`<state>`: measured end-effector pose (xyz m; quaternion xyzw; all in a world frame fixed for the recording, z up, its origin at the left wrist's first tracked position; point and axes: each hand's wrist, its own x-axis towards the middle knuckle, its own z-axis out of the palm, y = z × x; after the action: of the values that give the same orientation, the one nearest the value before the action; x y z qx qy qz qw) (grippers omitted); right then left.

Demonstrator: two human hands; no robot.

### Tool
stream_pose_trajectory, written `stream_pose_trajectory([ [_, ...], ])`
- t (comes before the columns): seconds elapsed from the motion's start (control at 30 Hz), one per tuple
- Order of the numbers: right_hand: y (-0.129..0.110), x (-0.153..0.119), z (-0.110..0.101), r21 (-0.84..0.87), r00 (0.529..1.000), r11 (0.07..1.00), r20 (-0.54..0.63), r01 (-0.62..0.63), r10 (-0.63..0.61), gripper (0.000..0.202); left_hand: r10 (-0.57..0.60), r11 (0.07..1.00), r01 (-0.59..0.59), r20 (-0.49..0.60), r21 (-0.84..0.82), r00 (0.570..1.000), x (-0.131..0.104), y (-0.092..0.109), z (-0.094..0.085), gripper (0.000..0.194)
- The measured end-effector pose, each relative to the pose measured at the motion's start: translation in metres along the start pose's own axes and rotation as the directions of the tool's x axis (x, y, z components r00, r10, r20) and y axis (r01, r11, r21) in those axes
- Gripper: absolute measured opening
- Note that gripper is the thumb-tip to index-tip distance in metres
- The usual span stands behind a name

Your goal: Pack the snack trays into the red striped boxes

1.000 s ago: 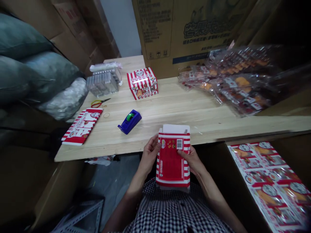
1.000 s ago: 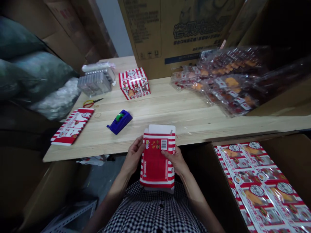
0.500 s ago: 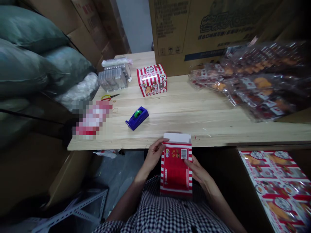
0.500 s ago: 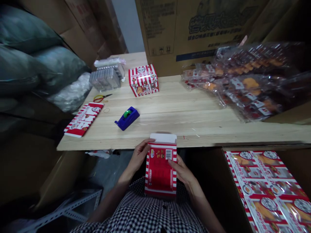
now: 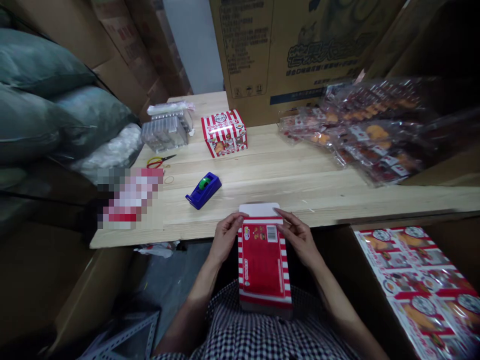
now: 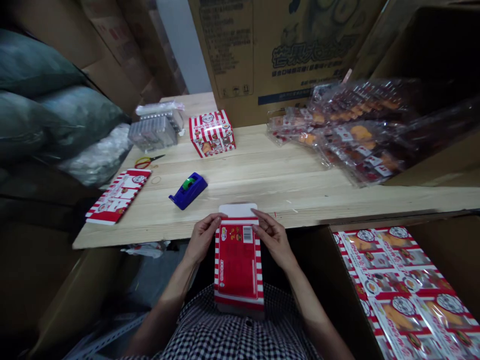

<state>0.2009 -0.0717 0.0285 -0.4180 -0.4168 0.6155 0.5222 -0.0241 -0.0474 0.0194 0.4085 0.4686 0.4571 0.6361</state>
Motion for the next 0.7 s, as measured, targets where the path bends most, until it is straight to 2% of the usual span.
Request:
stream_pose_trajectory([
  [0.17, 0.006, -0.006, -0.007, -0.124, 0.999, 0.991, -0.017, -0.040, 0.038, 0.030, -0.022, 0.994, 0.018, 0.043, 0.104, 0.999, -0.008, -0.004, -0.006, 0.029],
  [0.23, 0.011, -0.007, -0.009, -0.130, 0.997, 0.989, 0.002, -0.077, 0.078, 0.027, 0.024, 0.983, -0.031, 0.043, 0.179, 0.999, -0.010, -0.008, -0.009, 0.027],
  [0.33, 0.021, -0.002, -0.010, -0.049, 0.979, 0.981, 0.066, -0.188, 0.191, 0.032, 0.134, 0.955, -0.131, 0.007, 0.266, 0.991, -0.004, -0.015, -0.013, 0.026],
  [0.4, 0.030, 0.007, -0.011, 0.006, 0.966, 0.968, 0.066, -0.251, 0.250, 0.036, 0.116, 0.967, -0.108, -0.021, 0.230, 0.993, 0.005, -0.021, -0.014, 0.027],
  [0.5, 0.043, 0.028, -0.015, 0.006, 0.964, 0.964, -0.003, -0.267, 0.267, 0.040, 0.040, 0.996, -0.033, -0.083, 0.084, 0.996, 0.022, -0.029, -0.013, 0.029],
  [0.57, 0.049, 0.038, -0.021, -0.015, 0.965, 0.965, -0.023, -0.263, 0.263, 0.040, 0.064, 0.998, -0.062, -0.119, 0.018, 0.991, 0.029, -0.032, -0.011, 0.029],
  [0.63, 0.051, 0.041, -0.027, -0.034, 0.963, 0.962, -0.008, -0.270, 0.270, 0.038, 0.089, 0.996, -0.089, -0.117, 0.002, 0.989, 0.029, -0.033, -0.011, 0.027],
  [0.7, 0.050, 0.036, -0.030, -0.049, 0.958, 0.958, 0.030, -0.282, 0.284, 0.037, 0.069, 0.998, -0.068, -0.094, 0.013, 0.993, 0.022, -0.035, -0.012, 0.025],
])
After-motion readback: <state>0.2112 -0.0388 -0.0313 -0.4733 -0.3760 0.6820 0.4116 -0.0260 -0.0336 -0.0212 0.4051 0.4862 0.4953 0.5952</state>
